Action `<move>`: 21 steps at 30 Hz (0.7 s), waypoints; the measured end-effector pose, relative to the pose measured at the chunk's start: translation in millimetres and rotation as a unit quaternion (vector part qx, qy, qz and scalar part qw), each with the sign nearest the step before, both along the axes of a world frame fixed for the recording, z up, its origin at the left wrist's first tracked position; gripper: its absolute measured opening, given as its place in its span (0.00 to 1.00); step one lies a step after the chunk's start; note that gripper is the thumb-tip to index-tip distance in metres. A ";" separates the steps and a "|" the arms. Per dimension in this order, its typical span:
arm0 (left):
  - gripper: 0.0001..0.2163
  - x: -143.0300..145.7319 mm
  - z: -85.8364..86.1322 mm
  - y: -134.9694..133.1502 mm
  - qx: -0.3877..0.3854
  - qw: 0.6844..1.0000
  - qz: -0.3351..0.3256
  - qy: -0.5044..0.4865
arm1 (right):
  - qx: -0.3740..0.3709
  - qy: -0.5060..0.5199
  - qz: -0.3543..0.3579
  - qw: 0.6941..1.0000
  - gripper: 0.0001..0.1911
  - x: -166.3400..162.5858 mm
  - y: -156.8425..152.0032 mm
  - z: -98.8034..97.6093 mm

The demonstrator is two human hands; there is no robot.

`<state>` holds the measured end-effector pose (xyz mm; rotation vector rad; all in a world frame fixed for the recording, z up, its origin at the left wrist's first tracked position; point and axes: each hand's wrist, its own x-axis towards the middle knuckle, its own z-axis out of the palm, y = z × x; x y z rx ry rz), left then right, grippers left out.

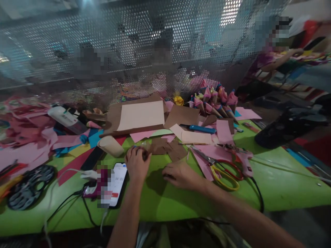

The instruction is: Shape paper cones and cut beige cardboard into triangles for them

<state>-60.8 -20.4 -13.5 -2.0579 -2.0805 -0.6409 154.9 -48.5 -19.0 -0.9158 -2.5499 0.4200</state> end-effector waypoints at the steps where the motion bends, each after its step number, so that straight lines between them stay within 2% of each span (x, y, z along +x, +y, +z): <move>1: 0.08 -2.1 -1.0 0.2 0.003 1.000 0.013 0.002 | 0.000 0.003 0.000 1.000 0.04 0.0 0.2 -0.2; 7: 0.15 3.8 -0.7 -2.6 0.010 1.000 0.019 -0.010 | -0.013 0.009 -0.005 1.000 0.06 -1.6 1.0 -1.8; 13: 0.11 20.2 2.1 -9.6 0.033 0.998 -0.031 -0.032 | -0.018 0.092 -0.050 0.994 0.09 6.1 9.5 -9.7; 17: 0.10 26.1 2.1 -13.3 0.011 0.997 -0.070 -0.039 | -0.035 0.180 -0.140 0.973 0.12 15.2 19.0 -8.2; 21: 0.12 32.4 0.2 -16.3 0.003 0.993 -0.104 -0.055 | -0.050 0.239 -0.224 0.943 0.14 24.5 43.3 11.5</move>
